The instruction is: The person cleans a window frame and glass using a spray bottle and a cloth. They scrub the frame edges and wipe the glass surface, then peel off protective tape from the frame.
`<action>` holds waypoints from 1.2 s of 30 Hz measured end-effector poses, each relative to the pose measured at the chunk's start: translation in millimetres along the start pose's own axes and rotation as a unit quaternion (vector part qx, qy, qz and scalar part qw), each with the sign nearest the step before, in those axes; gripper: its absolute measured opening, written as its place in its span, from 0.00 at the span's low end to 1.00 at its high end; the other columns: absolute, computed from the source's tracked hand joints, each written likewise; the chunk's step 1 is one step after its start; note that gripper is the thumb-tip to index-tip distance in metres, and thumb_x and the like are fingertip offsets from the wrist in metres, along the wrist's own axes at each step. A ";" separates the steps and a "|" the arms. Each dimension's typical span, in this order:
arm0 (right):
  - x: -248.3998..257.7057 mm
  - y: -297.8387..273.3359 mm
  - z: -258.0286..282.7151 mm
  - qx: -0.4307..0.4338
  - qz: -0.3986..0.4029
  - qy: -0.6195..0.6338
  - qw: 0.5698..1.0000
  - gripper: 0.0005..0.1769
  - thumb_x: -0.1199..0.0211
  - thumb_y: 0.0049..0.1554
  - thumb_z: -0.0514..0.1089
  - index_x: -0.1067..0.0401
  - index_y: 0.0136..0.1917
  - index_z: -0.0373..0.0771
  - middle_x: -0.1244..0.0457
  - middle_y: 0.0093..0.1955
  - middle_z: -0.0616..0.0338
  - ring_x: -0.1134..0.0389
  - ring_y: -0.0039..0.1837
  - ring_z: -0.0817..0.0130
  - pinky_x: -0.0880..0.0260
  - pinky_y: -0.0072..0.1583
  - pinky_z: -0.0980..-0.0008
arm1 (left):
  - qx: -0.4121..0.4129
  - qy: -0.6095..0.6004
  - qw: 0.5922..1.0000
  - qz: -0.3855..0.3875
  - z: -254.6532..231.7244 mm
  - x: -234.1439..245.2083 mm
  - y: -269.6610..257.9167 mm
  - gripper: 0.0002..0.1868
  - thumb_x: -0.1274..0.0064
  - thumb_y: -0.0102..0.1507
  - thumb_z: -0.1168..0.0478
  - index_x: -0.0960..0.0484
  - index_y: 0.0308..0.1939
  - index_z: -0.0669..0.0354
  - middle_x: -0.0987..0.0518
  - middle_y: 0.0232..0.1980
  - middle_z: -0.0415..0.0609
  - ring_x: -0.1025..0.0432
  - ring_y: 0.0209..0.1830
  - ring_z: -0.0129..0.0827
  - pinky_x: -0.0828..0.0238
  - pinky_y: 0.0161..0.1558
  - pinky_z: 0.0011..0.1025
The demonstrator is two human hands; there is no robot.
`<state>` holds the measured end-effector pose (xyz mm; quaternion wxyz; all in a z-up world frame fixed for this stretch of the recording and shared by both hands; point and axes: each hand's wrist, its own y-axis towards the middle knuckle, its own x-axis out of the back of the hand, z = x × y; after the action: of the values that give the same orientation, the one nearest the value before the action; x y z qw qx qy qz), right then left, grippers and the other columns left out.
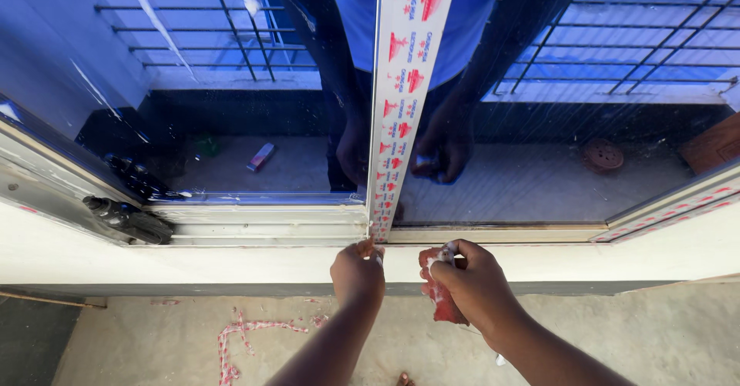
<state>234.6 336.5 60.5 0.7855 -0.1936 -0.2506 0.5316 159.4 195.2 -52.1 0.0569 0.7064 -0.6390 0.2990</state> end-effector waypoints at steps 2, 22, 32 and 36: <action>-0.2 2.0 0.1 0.019 0.002 -0.002 1.000 0.16 0.42 0.51 0.40 0.26 0.52 0.32 0.27 0.47 0.48 0.23 0.45 0.61 0.23 0.47 0.64 | 0.029 -0.025 0.999 -0.008 -1.2 -1.2 -0.7 0.15 0.37 0.59 0.58 0.12 0.49 0.54 0.13 0.47 0.51 0.18 0.48 0.38 0.25 0.52 0.35; 0.0 4.3 6.4 0.054 0.007 -0.016 0.998 0.15 0.43 0.53 0.40 0.27 0.53 0.34 0.30 0.41 0.49 0.28 0.37 0.64 0.27 0.40 0.65 | -0.179 -0.064 0.977 -0.096 -67.6 40.5 -52.1 0.10 0.40 0.61 0.59 0.14 0.42 0.61 0.13 0.38 0.53 0.17 0.38 0.41 0.23 0.43 0.36; -13.8 -23.3 56.1 0.157 -0.012 -0.131 0.979 0.13 0.39 0.52 0.39 0.26 0.52 0.37 0.34 0.31 0.56 0.35 0.29 0.73 0.34 0.28 0.71 | -0.288 0.078 0.947 -0.122 -108.9 74.7 -50.2 0.14 0.38 0.58 0.52 0.18 0.35 0.60 0.15 0.37 0.53 0.20 0.36 0.48 0.24 0.37 0.44; -15.3 -24.4 61.9 0.198 -0.017 -0.143 0.970 0.13 0.38 0.52 0.40 0.26 0.51 0.37 0.33 0.32 0.57 0.36 0.28 0.72 0.35 0.28 0.69 | -0.327 0.084 0.932 -0.133 -110.7 83.2 -41.9 0.21 0.36 0.53 0.52 0.19 0.43 0.62 0.16 0.37 0.56 0.20 0.34 0.51 0.24 0.33 0.46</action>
<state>210.8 315.7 121.1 0.7728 0.0479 -0.2538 0.5797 160.2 181.5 91.9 0.3770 0.6995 -0.5949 0.1213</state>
